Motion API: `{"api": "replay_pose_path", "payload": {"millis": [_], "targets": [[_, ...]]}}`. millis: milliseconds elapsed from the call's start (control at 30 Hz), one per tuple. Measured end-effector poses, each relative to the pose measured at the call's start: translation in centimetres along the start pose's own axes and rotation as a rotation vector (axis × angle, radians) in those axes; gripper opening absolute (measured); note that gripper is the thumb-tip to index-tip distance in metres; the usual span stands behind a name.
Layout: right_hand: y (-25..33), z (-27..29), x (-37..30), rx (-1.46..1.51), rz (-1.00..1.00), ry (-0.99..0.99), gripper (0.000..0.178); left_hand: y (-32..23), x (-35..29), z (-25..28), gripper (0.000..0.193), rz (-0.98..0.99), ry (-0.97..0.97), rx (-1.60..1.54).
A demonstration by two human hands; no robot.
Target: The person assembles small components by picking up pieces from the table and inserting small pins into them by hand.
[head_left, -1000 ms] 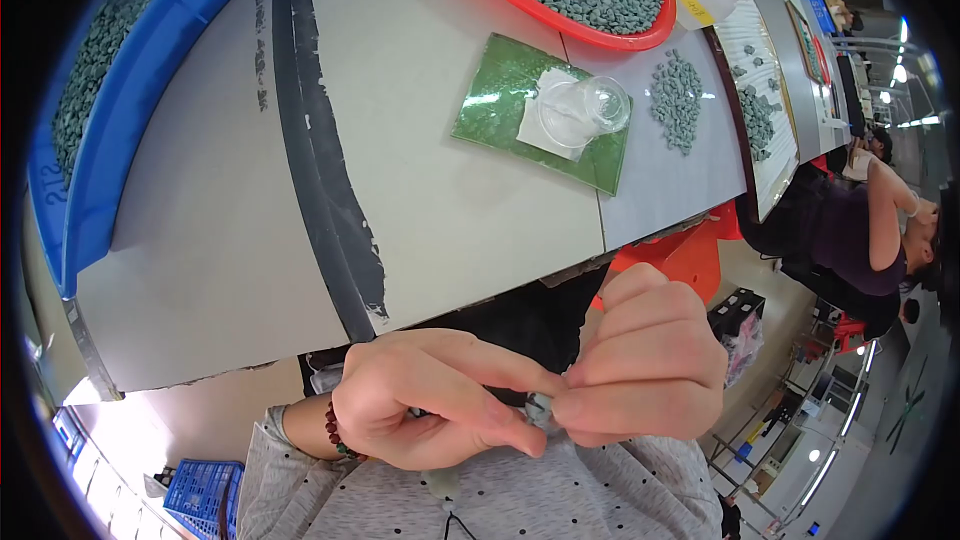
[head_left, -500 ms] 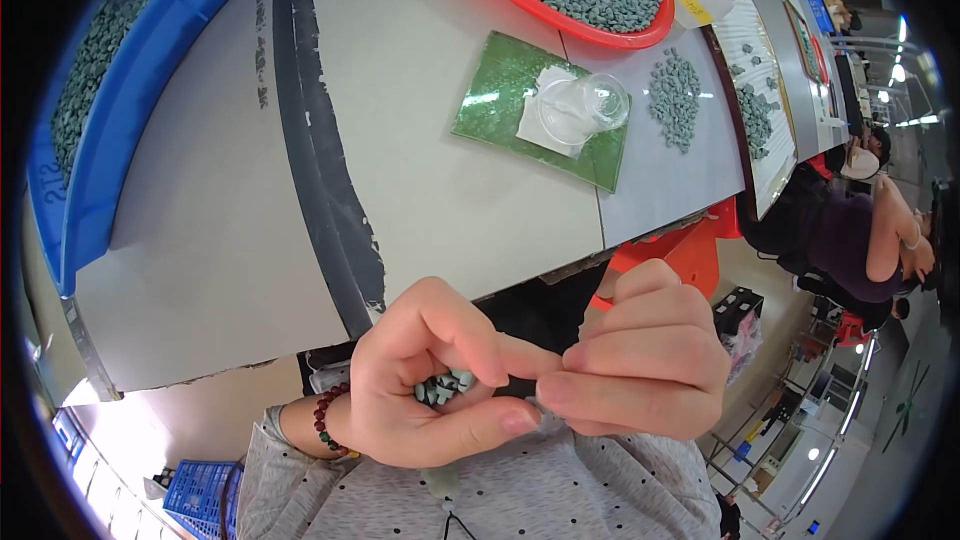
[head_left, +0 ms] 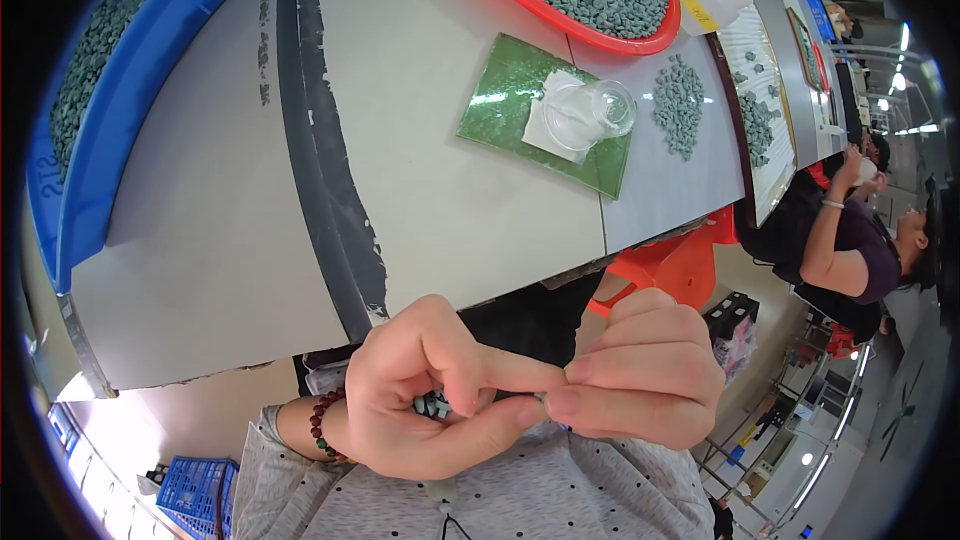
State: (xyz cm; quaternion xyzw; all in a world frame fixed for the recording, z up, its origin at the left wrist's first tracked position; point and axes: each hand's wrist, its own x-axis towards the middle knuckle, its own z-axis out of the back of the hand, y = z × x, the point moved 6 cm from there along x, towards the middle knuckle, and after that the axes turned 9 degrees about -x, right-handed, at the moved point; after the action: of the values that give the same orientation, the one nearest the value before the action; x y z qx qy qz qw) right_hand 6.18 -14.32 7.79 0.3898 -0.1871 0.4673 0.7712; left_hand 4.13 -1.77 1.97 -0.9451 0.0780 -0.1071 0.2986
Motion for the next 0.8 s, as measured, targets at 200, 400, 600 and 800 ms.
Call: {"api": "replay_pose_path", "payload": {"millis": [200, 400, 600, 800], "targets": [[-0.01, 0.31, -0.08, 0.024, -0.017, -0.068, 0.029, 0.11, -0.27, 0.27, 0.032, 0.055, -0.003, 0.051], [-0.35, 0.16, -0.29, 0.114, -0.080, 0.066, 0.018, 0.09, -0.35, 0.18, 0.030, 0.077, -0.009, 0.122], [-0.57, 0.19, -0.44, 0.152, -0.156, 0.100, 0.022, 0.50, -0.25, 0.51, 0.028, 0.230, 0.038, 0.064], [-0.29, 0.20, -0.48, 0.131, -0.171, 0.097, 0.022, 0.40, 0.12, 0.05, 0.036, 0.136, 0.129, 0.068]]}}
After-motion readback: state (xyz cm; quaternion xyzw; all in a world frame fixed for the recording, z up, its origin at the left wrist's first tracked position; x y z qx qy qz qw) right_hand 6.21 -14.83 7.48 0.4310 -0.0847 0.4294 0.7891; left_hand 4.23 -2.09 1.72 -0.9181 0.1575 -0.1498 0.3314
